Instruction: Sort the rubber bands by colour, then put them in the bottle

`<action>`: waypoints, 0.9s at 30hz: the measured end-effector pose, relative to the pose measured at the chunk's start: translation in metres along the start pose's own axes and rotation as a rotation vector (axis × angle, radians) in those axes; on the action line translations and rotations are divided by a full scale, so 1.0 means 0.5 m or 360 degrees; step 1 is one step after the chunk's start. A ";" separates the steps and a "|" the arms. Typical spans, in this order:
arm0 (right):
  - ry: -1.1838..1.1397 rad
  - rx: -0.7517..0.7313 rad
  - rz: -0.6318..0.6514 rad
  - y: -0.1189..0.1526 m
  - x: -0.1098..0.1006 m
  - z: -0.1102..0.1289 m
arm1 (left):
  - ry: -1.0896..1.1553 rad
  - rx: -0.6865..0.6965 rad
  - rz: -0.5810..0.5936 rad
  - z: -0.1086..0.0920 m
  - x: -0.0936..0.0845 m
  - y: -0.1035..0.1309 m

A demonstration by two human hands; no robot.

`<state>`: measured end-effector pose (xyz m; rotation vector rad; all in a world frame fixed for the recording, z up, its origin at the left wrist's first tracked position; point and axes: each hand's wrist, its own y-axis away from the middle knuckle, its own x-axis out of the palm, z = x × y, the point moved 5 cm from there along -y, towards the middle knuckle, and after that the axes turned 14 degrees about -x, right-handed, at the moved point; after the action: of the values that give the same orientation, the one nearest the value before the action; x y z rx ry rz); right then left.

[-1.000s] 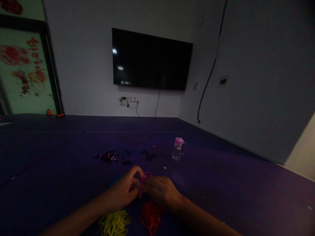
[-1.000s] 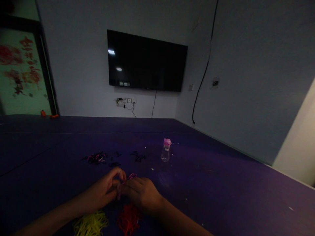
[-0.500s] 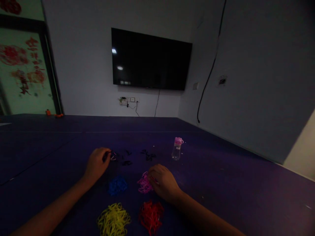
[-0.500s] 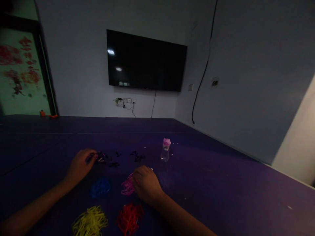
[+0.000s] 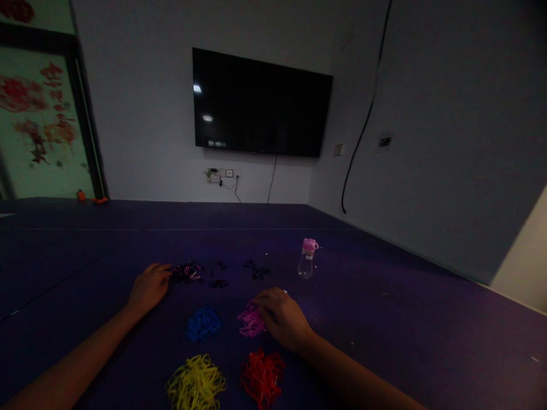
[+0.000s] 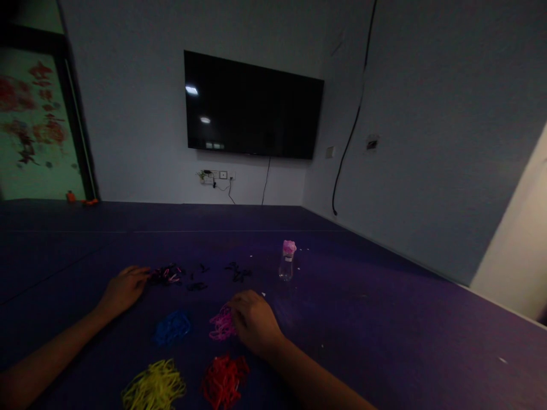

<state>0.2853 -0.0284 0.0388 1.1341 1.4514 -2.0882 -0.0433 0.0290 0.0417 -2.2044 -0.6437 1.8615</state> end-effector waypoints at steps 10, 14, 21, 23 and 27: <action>-0.0051 0.0052 0.0030 0.000 -0.001 0.004 | -0.0048 0.0115 0.0130 0.015 0.049 -0.024; -0.0051 0.0060 0.0052 0.001 0.001 0.001 | 0.0001 0.0154 0.0149 0.019 0.061 -0.028; -0.0060 0.0051 0.0083 0.000 -0.001 0.005 | 0.0035 0.0207 0.0115 0.020 0.064 -0.029; -0.0055 0.0048 0.0084 -0.002 -0.003 0.008 | 0.0038 0.0251 0.0091 0.017 0.062 -0.028; -0.0045 0.0047 0.0079 -0.004 -0.005 0.010 | 0.0044 0.0235 0.0086 0.020 0.065 -0.029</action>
<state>0.2833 -0.0327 0.0425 1.1349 1.3703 -2.0900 -0.0519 0.0547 0.0168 -2.1690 -0.4307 1.8366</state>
